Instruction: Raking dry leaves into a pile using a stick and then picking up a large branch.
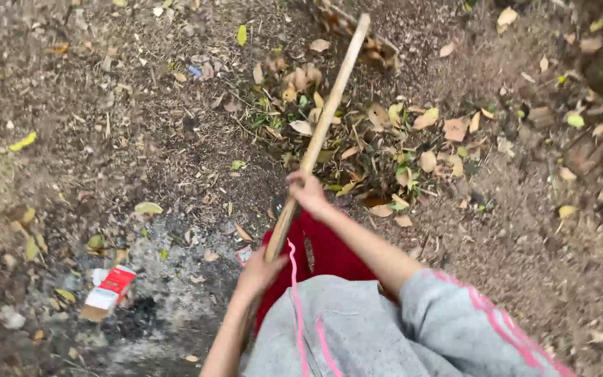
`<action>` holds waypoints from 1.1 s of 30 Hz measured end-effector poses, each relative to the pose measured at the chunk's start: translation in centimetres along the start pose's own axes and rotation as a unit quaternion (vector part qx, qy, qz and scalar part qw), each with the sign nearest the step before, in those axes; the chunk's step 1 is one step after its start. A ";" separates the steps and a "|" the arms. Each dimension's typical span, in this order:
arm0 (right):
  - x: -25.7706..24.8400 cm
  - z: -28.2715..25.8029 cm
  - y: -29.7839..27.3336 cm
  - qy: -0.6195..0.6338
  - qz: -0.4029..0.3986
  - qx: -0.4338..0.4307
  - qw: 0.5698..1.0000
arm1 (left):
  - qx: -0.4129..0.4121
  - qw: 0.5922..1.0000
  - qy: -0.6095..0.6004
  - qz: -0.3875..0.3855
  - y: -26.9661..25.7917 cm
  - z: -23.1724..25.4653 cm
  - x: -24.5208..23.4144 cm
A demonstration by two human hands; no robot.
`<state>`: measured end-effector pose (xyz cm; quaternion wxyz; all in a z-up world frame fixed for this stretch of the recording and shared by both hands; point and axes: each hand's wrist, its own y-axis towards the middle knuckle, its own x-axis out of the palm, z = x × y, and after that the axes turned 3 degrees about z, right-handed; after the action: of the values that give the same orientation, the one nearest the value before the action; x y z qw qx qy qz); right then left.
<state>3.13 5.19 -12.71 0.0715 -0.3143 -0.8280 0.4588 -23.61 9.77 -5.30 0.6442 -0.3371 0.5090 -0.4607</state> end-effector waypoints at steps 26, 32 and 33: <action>20.6 13.1 -13.9 0.059 -0.030 -0.021 0.998 | -0.172 0.984 -0.053 0.007 -13.9 -26.0 5.0; 18.8 8.0 -4.9 -0.034 -0.025 -0.137 0.990 | -0.072 0.993 -0.095 0.010 -10.7 -12.3 -3.6; 18.4 5.8 -3.5 -0.034 -0.024 -0.138 0.990 | -0.071 0.993 -0.096 0.009 -8.5 -10.3 -4.7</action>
<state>-15.40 10.54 -16.30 0.0103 -0.2854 -0.8926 0.3489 -35.96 11.59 1.39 0.6686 -0.4198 0.4796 -0.3831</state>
